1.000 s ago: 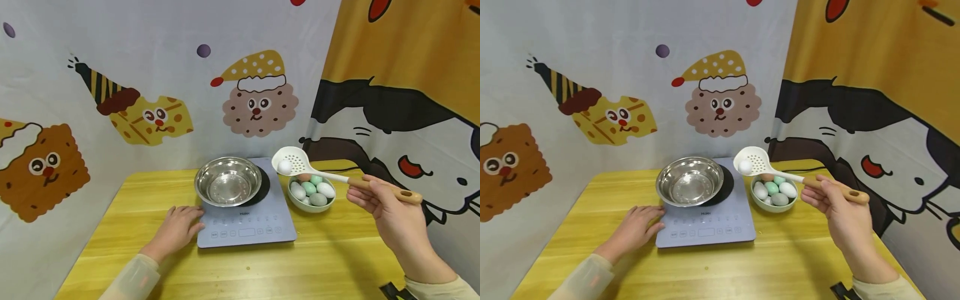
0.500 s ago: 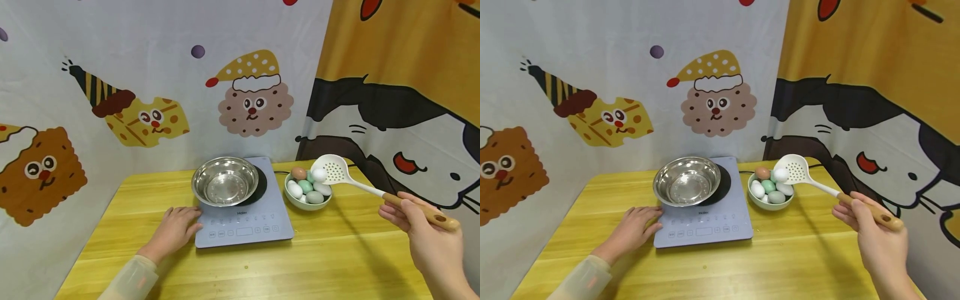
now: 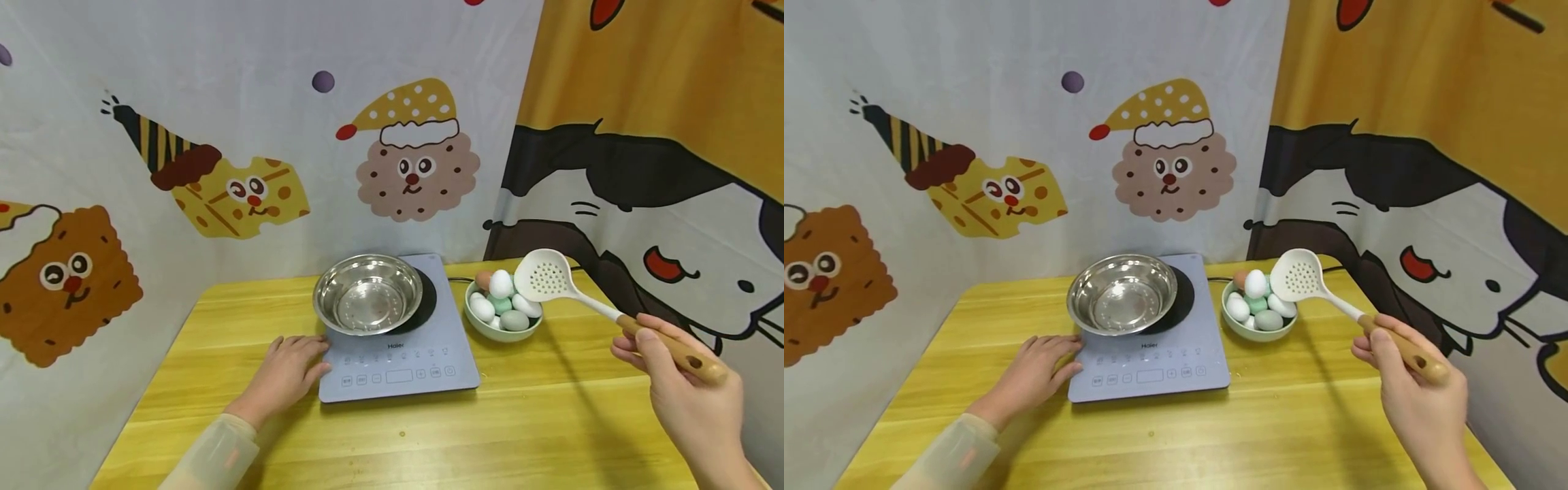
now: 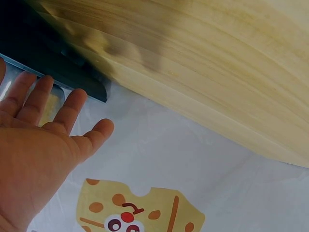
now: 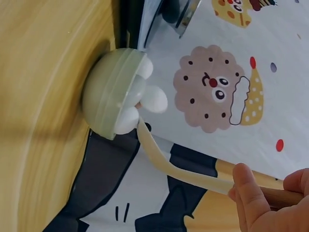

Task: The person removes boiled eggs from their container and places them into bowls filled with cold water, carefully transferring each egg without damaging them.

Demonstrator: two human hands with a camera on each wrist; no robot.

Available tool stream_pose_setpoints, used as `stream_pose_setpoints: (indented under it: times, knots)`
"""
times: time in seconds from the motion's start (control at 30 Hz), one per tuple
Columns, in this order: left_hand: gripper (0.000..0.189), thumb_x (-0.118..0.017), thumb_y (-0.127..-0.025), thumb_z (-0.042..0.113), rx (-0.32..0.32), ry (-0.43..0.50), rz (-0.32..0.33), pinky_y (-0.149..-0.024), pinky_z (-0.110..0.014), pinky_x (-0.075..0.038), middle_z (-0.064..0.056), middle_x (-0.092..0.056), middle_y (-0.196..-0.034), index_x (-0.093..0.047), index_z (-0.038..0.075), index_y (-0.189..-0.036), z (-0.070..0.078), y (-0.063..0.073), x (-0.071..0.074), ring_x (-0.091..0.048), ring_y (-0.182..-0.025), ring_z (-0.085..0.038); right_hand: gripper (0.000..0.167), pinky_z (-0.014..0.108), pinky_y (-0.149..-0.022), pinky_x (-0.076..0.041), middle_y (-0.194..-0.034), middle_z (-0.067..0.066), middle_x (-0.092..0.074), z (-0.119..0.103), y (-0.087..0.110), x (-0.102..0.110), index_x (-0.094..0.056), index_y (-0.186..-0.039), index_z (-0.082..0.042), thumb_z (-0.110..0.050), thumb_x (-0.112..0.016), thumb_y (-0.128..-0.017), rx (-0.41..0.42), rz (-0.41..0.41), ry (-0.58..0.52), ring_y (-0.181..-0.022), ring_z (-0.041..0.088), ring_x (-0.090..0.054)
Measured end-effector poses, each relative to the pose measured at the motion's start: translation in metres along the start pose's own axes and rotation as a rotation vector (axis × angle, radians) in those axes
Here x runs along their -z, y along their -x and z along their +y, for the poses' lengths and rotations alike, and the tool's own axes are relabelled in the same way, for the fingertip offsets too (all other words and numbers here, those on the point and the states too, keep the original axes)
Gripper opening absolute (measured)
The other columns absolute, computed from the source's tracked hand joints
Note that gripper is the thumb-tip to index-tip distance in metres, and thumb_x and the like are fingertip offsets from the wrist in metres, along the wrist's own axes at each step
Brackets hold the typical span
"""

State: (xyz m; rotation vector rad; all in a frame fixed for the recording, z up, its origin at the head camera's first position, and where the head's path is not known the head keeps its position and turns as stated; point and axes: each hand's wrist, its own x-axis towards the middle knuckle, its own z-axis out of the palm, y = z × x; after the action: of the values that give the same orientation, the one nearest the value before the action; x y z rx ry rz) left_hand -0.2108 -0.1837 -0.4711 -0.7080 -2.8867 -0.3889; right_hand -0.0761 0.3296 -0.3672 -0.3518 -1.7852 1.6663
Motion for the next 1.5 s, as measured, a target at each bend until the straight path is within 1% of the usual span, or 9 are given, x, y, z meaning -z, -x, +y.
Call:
stream_pose_setpoints:
  times: [0.1, 0.3, 0.47, 0.57, 0.73, 1.0, 1.3, 1.4, 1.5]
  knots:
    - [0.044, -0.074, -0.101, 0.038, -0.004, -0.003, 0.008, -0.119, -0.077, -0.036, -0.009, -0.068, -0.148, -0.072, 0.013, -0.136, 0.0, -0.001, 0.0, -0.061, -0.138, -0.041, 0.026, 0.017, -0.071, -0.062, -0.104, -0.002, -0.083, -0.005, 0.002, -0.002, -0.074, -0.126, 0.002, -0.006, -0.073, -0.101, 0.01, 0.031, 0.017, -0.077, 0.007, -0.081]
    - [0.043, -0.075, -0.1, 0.037, -0.013, -0.005, 0.023, -0.118, -0.076, -0.037, -0.009, -0.069, -0.147, -0.072, 0.012, -0.136, 0.0, -0.001, 0.0, -0.062, -0.136, -0.04, 0.029, 0.017, -0.074, -0.062, -0.11, -0.001, -0.082, -0.01, 0.008, -0.006, -0.072, -0.129, 0.005, -0.005, -0.069, -0.102, 0.145, 0.059, 0.124, -0.082, 0.006, -0.081]
    - [0.044, -0.074, -0.101, 0.038, -0.01, -0.003, 0.011, -0.119, -0.076, -0.036, -0.009, -0.068, -0.148, -0.072, 0.012, -0.137, -0.001, 0.0, 0.0, -0.062, -0.137, -0.04, 0.028, 0.019, -0.075, -0.062, -0.11, 0.002, -0.082, -0.008, 0.009, -0.008, -0.072, -0.129, 0.006, -0.003, -0.069, -0.102, 0.143, 0.036, 0.044, -0.082, 0.008, -0.081]
    - [0.044, -0.074, -0.101, 0.038, -0.004, -0.006, 0.008, -0.119, -0.077, -0.036, -0.009, -0.068, -0.148, -0.071, 0.013, -0.137, -0.001, 0.0, 0.001, -0.061, -0.137, -0.04, 0.029, 0.021, -0.076, -0.063, -0.113, 0.006, -0.083, -0.006, 0.009, -0.013, -0.069, -0.13, 0.011, 0.003, -0.066, -0.102, 0.176, -0.033, -0.038, -0.084, 0.011, -0.082]
    - [0.044, -0.074, -0.101, 0.038, 0.006, -0.007, 0.009, -0.12, -0.077, -0.035, -0.009, -0.068, -0.149, -0.071, 0.013, -0.137, -0.002, 0.001, 0.001, -0.061, -0.137, -0.04, 0.032, 0.027, -0.08, -0.064, -0.119, 0.015, -0.081, -0.005, 0.009, -0.031, -0.062, -0.133, 0.02, 0.013, -0.059, -0.102, 0.273, -0.226, -0.173, -0.091, 0.018, -0.082]
    - [0.044, -0.073, -0.101, 0.037, 0.005, -0.008, 0.01, -0.119, -0.076, -0.036, -0.009, -0.068, -0.147, -0.072, 0.012, -0.137, 0.001, 0.0, -0.001, -0.062, -0.137, -0.04, 0.032, 0.03, -0.084, -0.065, -0.115, 0.01, -0.082, 0.005, 0.009, -0.059, -0.059, -0.135, 0.02, 0.007, -0.058, -0.105, 0.22, -0.349, -0.171, -0.094, 0.018, -0.082]
    - [0.044, -0.074, -0.101, 0.037, 0.007, -0.012, 0.014, -0.119, -0.077, -0.035, -0.01, -0.068, -0.148, -0.071, 0.012, -0.137, 0.0, 0.0, -0.002, -0.061, -0.137, -0.04, 0.03, 0.029, -0.081, -0.065, -0.113, 0.008, -0.083, 0.012, 0.009, -0.061, -0.062, -0.132, 0.019, 0.004, -0.06, -0.105, 0.194, -0.297, -0.156, -0.09, 0.016, -0.082]
    - [0.044, -0.073, -0.101, 0.037, 0.009, -0.012, 0.015, -0.119, -0.077, -0.035, -0.009, -0.068, -0.148, -0.071, 0.012, -0.138, 0.0, 0.0, -0.002, -0.061, -0.137, -0.04, 0.031, 0.03, -0.079, -0.065, -0.113, 0.011, -0.083, 0.007, 0.005, -0.059, -0.064, -0.132, 0.016, 0.001, -0.062, -0.105, 0.164, -0.232, -0.204, -0.086, 0.018, -0.083]
    - [0.045, -0.072, -0.102, 0.038, 0.014, -0.002, 0.008, -0.12, -0.076, -0.035, -0.009, -0.067, -0.149, -0.07, 0.013, -0.139, 0.0, 0.001, -0.004, -0.061, -0.138, -0.041, 0.033, 0.035, -0.075, -0.065, -0.112, 0.019, -0.082, 0.003, -0.005, -0.054, -0.065, -0.13, 0.018, 0.0, -0.067, -0.103, 0.124, -0.115, -0.333, -0.08, 0.024, -0.083]
